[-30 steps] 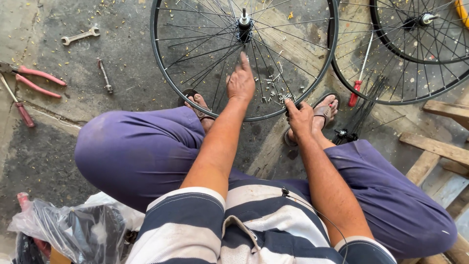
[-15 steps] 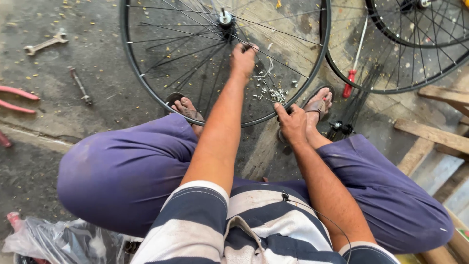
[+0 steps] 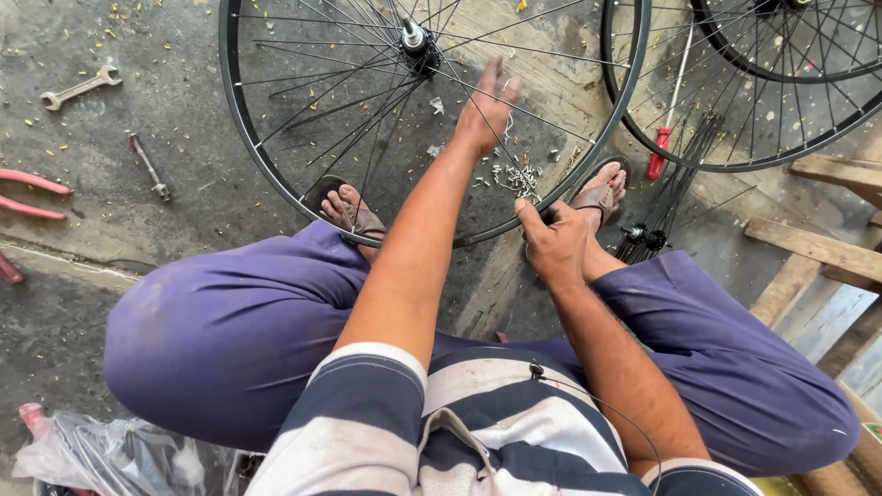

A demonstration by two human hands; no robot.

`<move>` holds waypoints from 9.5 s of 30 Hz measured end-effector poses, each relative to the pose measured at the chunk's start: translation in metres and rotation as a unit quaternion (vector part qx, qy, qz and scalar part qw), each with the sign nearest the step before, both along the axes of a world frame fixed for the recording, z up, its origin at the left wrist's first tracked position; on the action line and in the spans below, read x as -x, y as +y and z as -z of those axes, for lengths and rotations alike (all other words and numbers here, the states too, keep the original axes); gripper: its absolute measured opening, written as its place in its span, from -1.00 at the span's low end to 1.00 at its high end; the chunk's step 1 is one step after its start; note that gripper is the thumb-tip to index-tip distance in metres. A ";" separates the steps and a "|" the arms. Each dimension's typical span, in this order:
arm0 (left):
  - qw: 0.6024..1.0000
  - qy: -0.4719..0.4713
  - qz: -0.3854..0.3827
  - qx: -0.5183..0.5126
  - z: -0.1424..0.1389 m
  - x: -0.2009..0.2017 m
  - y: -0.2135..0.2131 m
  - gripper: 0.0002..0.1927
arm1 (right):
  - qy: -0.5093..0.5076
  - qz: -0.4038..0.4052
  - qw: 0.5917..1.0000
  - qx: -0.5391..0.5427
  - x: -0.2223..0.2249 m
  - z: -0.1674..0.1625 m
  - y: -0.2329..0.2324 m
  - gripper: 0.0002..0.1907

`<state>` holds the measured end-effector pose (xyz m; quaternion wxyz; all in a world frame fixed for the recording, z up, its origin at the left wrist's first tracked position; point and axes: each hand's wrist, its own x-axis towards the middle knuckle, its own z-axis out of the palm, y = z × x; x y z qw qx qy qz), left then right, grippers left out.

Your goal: The person sits on the workshop floor lacing a bicycle wheel, threading spokes through the hub and around the rim, then twisting spoke nipples onto the threaded ends by hand to secure them. They occasionally reposition the wheel and gather loose spokes from the floor as they work around the rim.

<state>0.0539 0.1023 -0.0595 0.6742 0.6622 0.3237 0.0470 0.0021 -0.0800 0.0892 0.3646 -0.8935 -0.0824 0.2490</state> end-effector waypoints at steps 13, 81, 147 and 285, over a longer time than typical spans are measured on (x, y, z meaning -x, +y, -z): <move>0.920 0.130 0.197 -0.314 -0.005 0.034 0.005 -0.41 | 0.073 0.058 0.996 -0.014 -0.014 0.054 -0.024 -0.64; 0.681 -0.327 -0.491 0.434 -0.015 0.026 0.054 -0.30 | 0.310 0.200 0.927 -0.073 -0.017 0.128 -0.041 -0.70; 0.906 0.403 0.071 -0.108 -0.045 0.137 0.039 -0.70 | 0.040 0.077 0.995 -0.050 -0.043 0.099 -0.008 -0.69; 0.913 0.076 0.362 -0.172 -0.060 0.023 -0.033 -0.68 | -0.122 -0.178 0.943 0.252 -0.058 0.143 -0.082 -0.80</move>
